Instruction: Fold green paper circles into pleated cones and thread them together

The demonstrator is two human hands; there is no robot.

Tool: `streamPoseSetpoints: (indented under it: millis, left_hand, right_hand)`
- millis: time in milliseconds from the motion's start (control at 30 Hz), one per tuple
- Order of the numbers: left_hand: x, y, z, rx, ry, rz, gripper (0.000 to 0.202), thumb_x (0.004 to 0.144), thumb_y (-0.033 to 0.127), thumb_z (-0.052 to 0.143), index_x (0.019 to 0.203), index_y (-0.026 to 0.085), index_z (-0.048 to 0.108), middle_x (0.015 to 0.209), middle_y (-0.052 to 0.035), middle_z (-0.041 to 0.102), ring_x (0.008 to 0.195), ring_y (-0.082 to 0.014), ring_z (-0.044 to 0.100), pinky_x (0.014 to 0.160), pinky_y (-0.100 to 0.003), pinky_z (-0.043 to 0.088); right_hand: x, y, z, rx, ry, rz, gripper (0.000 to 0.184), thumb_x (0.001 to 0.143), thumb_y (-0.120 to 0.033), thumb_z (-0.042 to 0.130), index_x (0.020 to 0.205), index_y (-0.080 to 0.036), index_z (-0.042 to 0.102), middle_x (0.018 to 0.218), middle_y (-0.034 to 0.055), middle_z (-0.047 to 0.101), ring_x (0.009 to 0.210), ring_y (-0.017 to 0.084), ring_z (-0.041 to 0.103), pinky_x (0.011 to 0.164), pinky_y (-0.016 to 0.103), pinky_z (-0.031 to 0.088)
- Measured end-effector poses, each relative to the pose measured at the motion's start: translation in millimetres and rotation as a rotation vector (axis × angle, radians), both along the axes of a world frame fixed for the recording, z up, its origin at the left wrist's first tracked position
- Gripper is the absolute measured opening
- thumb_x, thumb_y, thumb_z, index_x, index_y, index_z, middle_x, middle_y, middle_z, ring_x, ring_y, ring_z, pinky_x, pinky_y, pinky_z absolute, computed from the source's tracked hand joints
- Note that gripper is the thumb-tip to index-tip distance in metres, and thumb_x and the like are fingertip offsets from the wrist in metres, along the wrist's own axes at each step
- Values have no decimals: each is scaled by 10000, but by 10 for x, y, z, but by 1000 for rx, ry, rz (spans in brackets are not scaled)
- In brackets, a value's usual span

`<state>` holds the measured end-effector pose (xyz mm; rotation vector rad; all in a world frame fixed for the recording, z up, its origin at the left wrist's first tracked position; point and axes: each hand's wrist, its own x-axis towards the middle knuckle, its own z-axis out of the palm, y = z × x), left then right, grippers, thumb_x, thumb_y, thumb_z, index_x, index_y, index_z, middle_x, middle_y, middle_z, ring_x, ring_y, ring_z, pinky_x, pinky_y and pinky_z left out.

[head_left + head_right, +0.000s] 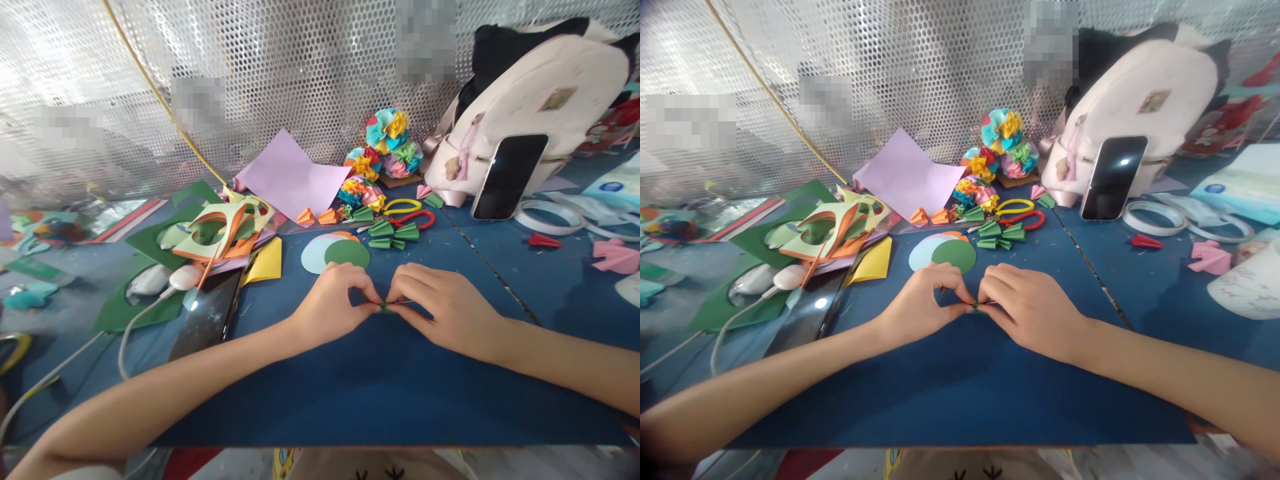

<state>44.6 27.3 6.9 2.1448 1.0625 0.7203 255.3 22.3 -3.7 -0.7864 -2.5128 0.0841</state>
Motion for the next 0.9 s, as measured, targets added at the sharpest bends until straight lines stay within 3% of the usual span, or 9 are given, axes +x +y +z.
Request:
streamPoseSetpoints:
  millis: [67, 267, 367, 433, 600, 800, 900]
  left_hand:
    - [6, -15, -1, 31, 30, 4, 108, 727, 101, 740, 683, 184, 685, 704, 44, 660, 741, -130, 558, 811, -320, 375]
    - [-2, -12, 53, -57, 29, -39, 110, 741, 93, 728, 762, 200, 711, 767, 43, 698, 776, -134, 585, 834, -311, 389]
    - [-7, -10, 56, -53, 22, -42, 119, 743, 82, 720, 760, 199, 716, 775, 38, 706, 783, -136, 590, 847, -311, 390]
    - [-4, -10, 53, -39, 6, -32, 116, 735, 83, 729, 749, 197, 720, 760, 37, 705, 762, -133, 580, 823, -302, 398]
    - [5, 14, 61, -71, -66, -32, 91, 750, 96, 719, 759, 185, 733, 730, 21, 686, 692, -118, 533, 666, -250, 421]
    - [-53, 59, 14, -116, -118, 56, 96, 770, 88, 661, 808, 158, 714, 813, -10, 684, 732, -121, 598, 697, -248, 473]
    - [-73, 48, -3, -106, -133, 45, 123, 742, 60, 657, 797, 159, 705, 811, -3, 698, 730, -114, 620, 716, -243, 481]
  right_hand:
    - [-11, -11, -22, 19, 1, 2, 148, 957, -194, 485, 826, -165, 546, 765, 33, 556, 704, 161, 505, 607, 295, 388]
    - [19, 7, -4, 485, -135, 133, 184, 907, -55, 508, 770, -147, 590, 759, 50, 612, 692, 170, 523, 635, 327, 397]
    - [53, 39, 27, 537, -134, 210, 140, 911, -67, 531, 830, -141, 617, 791, 46, 652, 730, 175, 566, 642, 329, 409]
    - [70, 57, 33, 423, -65, 203, 105, 923, -113, 554, 848, -144, 621, 797, 41, 658, 744, 169, 578, 660, 324, 428]
    - [102, 93, 27, -64, 284, 149, 51, 890, -214, 650, 841, -198, 649, 793, 3, 653, 720, 126, 594, 661, 274, 456]
    - [218, 285, 27, -372, 762, -107, 190, 900, -279, 625, 722, -217, 599, 687, -13, 558, 590, 124, 501, 547, 286, 378]
    - [276, 398, -6, -517, 860, -138, 254, 940, -328, 556, 718, -206, 542, 664, -17, 490, 574, 116, 423, 537, 276, 338]
